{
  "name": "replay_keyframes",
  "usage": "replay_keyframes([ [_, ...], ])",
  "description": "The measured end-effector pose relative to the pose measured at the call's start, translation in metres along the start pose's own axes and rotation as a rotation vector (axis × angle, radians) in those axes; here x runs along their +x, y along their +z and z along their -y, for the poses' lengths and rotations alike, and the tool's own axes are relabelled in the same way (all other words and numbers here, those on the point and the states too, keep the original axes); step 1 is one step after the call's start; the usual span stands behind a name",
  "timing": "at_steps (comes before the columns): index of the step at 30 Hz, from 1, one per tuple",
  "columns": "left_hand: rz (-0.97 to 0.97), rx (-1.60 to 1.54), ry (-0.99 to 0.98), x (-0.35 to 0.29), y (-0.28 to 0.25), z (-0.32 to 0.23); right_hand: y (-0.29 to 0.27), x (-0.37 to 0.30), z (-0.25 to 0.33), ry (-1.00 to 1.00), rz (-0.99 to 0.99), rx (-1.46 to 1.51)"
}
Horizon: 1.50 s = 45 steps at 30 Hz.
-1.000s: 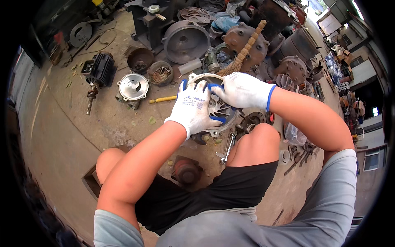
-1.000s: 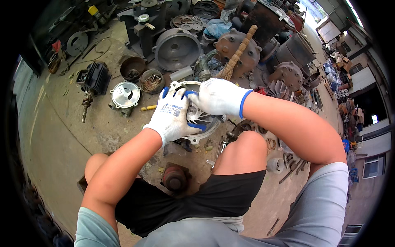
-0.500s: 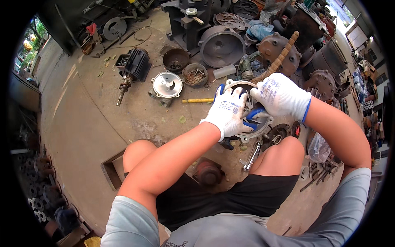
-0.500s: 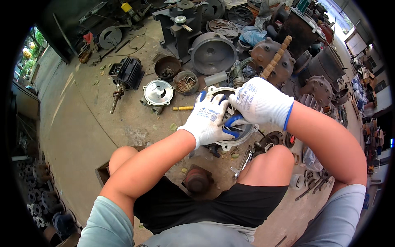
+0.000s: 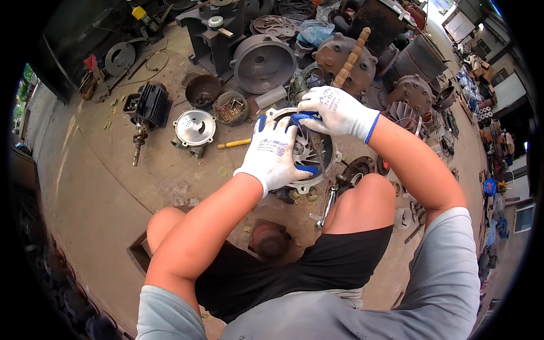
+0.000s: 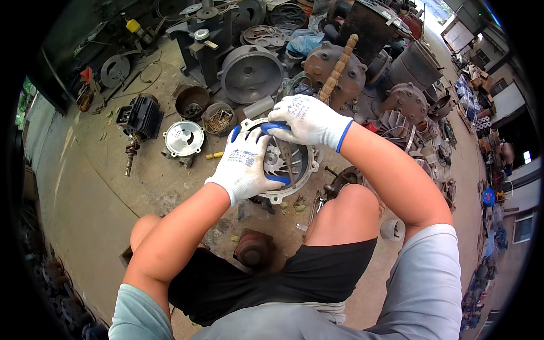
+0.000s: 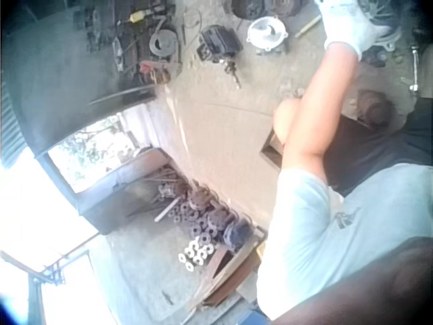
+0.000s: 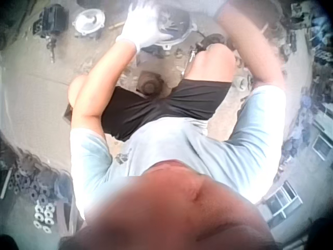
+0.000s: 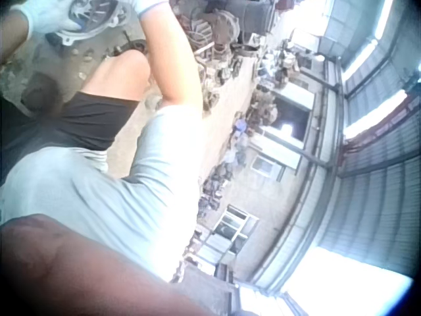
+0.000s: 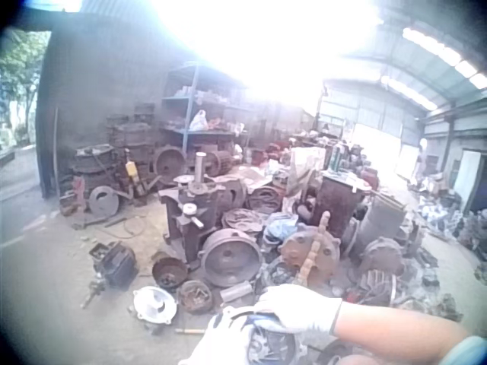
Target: The person walks through a cluttered workshop, puts on gloves, and then sits on the floor to clean a circular metal mechanical part with a brush. The person scrubs the part's surface and edges repeatedly.
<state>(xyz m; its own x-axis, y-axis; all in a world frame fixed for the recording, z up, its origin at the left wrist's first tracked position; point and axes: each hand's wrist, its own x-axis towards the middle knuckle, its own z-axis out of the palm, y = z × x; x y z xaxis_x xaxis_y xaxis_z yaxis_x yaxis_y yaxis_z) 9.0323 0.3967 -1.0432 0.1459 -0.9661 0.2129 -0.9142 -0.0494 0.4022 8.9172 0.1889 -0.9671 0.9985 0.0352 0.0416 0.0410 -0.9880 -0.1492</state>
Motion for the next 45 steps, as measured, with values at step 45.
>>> replay_keyframes([
  [45, 0.101, 0.02, -0.025, 0.002, -0.003, -0.003, 0.016, -0.075, 0.013, 0.533, -0.194, 0.131],
])
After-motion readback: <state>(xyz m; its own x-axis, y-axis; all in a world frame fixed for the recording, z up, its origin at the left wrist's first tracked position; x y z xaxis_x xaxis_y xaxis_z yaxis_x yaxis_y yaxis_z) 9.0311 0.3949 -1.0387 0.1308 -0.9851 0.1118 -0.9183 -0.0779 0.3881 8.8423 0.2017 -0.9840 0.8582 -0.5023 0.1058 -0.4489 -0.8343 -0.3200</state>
